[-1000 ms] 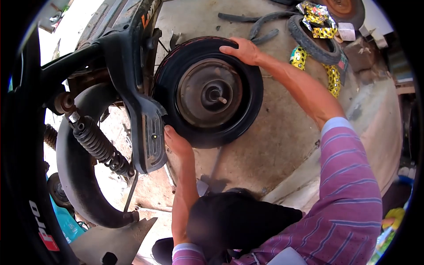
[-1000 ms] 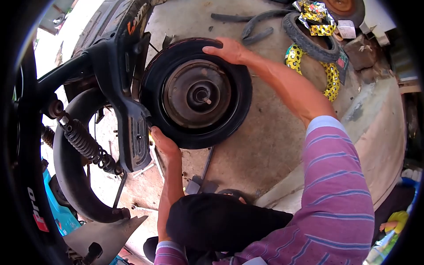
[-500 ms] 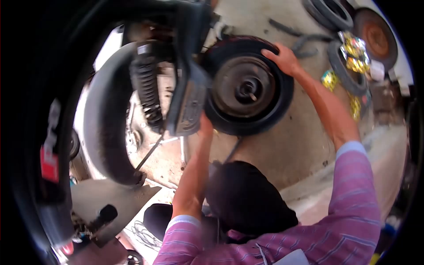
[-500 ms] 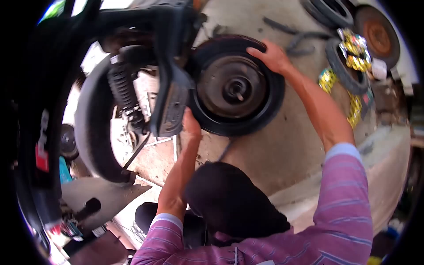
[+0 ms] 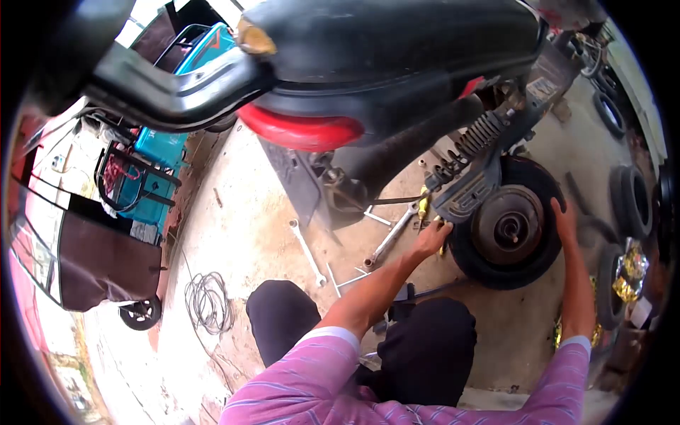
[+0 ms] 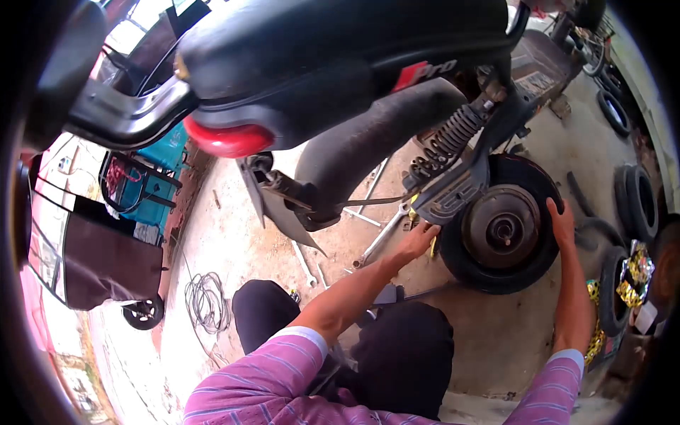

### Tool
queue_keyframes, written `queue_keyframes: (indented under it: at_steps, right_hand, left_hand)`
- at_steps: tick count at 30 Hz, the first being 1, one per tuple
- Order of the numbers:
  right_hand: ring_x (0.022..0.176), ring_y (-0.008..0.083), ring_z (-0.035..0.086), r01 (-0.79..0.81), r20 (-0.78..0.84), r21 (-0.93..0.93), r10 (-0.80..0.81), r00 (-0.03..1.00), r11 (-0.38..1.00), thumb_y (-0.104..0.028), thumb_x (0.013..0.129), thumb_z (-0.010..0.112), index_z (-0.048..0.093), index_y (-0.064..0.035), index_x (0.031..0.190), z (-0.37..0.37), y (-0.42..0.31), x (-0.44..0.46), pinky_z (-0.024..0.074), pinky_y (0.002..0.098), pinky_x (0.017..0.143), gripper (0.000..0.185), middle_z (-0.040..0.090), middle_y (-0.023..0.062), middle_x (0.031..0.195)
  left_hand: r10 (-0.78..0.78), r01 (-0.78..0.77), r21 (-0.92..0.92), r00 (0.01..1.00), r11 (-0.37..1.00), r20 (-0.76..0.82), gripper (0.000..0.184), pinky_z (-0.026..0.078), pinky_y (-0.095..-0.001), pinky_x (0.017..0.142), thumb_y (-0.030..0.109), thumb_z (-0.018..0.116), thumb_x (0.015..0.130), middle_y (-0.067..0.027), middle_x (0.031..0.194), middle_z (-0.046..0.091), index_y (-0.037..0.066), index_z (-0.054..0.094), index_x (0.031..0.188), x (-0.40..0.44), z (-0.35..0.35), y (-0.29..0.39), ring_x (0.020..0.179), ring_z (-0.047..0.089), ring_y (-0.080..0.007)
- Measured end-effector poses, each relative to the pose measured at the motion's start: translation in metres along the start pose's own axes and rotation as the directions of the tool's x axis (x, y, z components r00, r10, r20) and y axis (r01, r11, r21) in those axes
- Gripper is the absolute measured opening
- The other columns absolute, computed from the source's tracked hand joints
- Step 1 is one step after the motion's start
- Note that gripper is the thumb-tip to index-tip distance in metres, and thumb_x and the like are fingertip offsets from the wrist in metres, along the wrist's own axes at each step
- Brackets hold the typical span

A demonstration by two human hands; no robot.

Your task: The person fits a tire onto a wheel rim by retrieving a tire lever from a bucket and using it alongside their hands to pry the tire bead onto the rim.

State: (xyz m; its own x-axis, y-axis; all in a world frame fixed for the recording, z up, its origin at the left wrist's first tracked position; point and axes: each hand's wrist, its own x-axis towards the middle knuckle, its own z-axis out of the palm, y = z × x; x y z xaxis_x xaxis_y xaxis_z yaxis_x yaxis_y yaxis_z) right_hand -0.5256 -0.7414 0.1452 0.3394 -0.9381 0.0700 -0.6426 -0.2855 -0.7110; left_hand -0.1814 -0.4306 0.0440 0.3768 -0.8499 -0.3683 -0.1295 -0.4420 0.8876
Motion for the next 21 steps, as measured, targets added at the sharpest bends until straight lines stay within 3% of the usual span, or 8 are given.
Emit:
queue_keyframes:
  at_steps: [1,4,10,13,14,18,19,21]
  right_hand:
    - [0.119,0.0316,0.062,-0.006,0.015,-0.006,0.006,1.000,1.000,-0.060,0.094,0.064,0.062,-0.0003,0.130,-0.002,0.003,0.002,0.0450,0.0399,0.102,0.070,0.067,0.0190,0.125]
    - [0.130,0.0330,0.055,0.004,0.029,0.055,-0.005,1.000,0.998,-0.065,0.095,0.060,0.055,-0.0024,0.141,-0.001,0.012,0.005,0.0405,0.0408,0.109,0.078,0.060,0.0190,0.138]
    - [0.137,0.0340,0.050,-0.063,-0.051,0.009,0.063,0.997,0.998,-0.068,0.098,0.052,0.046,-0.0042,0.151,-0.006,0.015,0.013,0.0381,0.0412,0.112,0.083,0.055,0.0180,0.147]
    - [0.136,0.0339,0.051,-0.054,-0.088,0.006,0.055,0.995,0.998,-0.065,0.100,0.049,0.047,-0.0043,0.150,-0.007,-0.001,0.016,0.0392,0.0404,0.111,0.079,0.055,0.0186,0.147]
    - [0.132,0.0340,0.053,-0.029,-0.098,-0.046,0.024,0.995,0.999,-0.061,0.102,0.050,0.050,-0.0021,0.146,-0.008,-0.014,0.016,0.0405,0.0402,0.110,0.074,0.057,0.0203,0.143]
    - [0.118,0.0371,0.061,0.007,-0.123,-0.287,-0.044,0.991,0.958,-0.050,0.105,0.051,0.060,0.0024,0.130,-0.020,-0.055,0.006,0.0454,0.0421,0.102,0.058,0.065,0.0256,0.126]
    - [0.114,0.0385,0.063,0.001,-0.125,-0.352,-0.048,0.991,0.936,-0.048,0.105,0.051,0.062,0.0026,0.126,-0.023,-0.066,0.001,0.0466,0.0433,0.100,0.056,0.066,0.0266,0.121]
    - [0.107,0.0415,0.064,-0.005,-0.020,-0.412,-0.004,1.000,0.911,-0.046,0.106,0.050,0.064,0.0025,0.119,-0.034,-0.091,-0.022,0.0472,0.0478,0.097,0.052,0.067,0.0268,0.117]
  left_hand:
    - [-0.071,0.059,0.129,0.993,0.990,0.095,0.061,0.047,-0.0472,0.100,0.054,0.052,0.099,-0.0296,0.122,0.067,0.000,0.066,0.125,-0.032,-0.027,0.032,0.118,0.063,-0.0422]
    - [-0.156,0.115,0.159,0.949,0.981,0.274,0.058,0.053,-0.0471,0.078,0.052,0.054,0.098,-0.0238,0.094,0.072,-0.002,0.073,0.108,-0.047,-0.061,-0.013,0.086,0.070,-0.0372]
    - [-0.016,-0.091,0.372,0.961,0.924,0.276,0.051,0.054,-0.0443,0.072,0.044,0.061,0.095,-0.0180,0.078,0.071,-0.006,0.074,0.093,-0.077,-0.142,-0.097,0.081,0.071,-0.0288]
    - [-0.360,0.164,0.464,0.854,0.871,0.374,0.055,0.060,-0.0491,0.066,0.051,0.061,0.094,-0.0156,0.088,0.071,-0.001,0.073,0.107,-0.099,-0.180,-0.086,0.086,0.070,-0.0301]
    - [-0.436,0.162,0.540,0.791,0.826,0.429,0.055,0.062,-0.0504,0.073,0.053,0.062,0.094,-0.0167,0.098,0.070,0.002,0.072,0.113,-0.104,-0.194,-0.075,0.089,0.070,-0.0311]
    - [-0.428,0.089,0.583,0.769,0.807,0.475,0.057,0.060,-0.0481,0.075,0.055,0.061,0.093,-0.0185,0.108,0.070,0.004,0.071,0.118,-0.128,-0.230,-0.058,0.095,0.069,-0.0311]
    - [-0.465,0.104,0.594,0.732,0.798,0.497,0.072,0.058,-0.0450,0.086,0.055,0.067,0.090,-0.0206,0.135,0.065,-0.002,0.063,0.134,-0.129,-0.240,-0.050,0.103,0.072,-0.0365]
    - [-0.421,0.092,0.575,0.774,0.813,0.473,0.066,0.056,-0.0457,0.087,0.054,0.065,0.090,-0.0217,0.122,0.071,-0.001,0.068,0.126,-0.141,-0.265,-0.043,0.099,0.072,-0.0346]
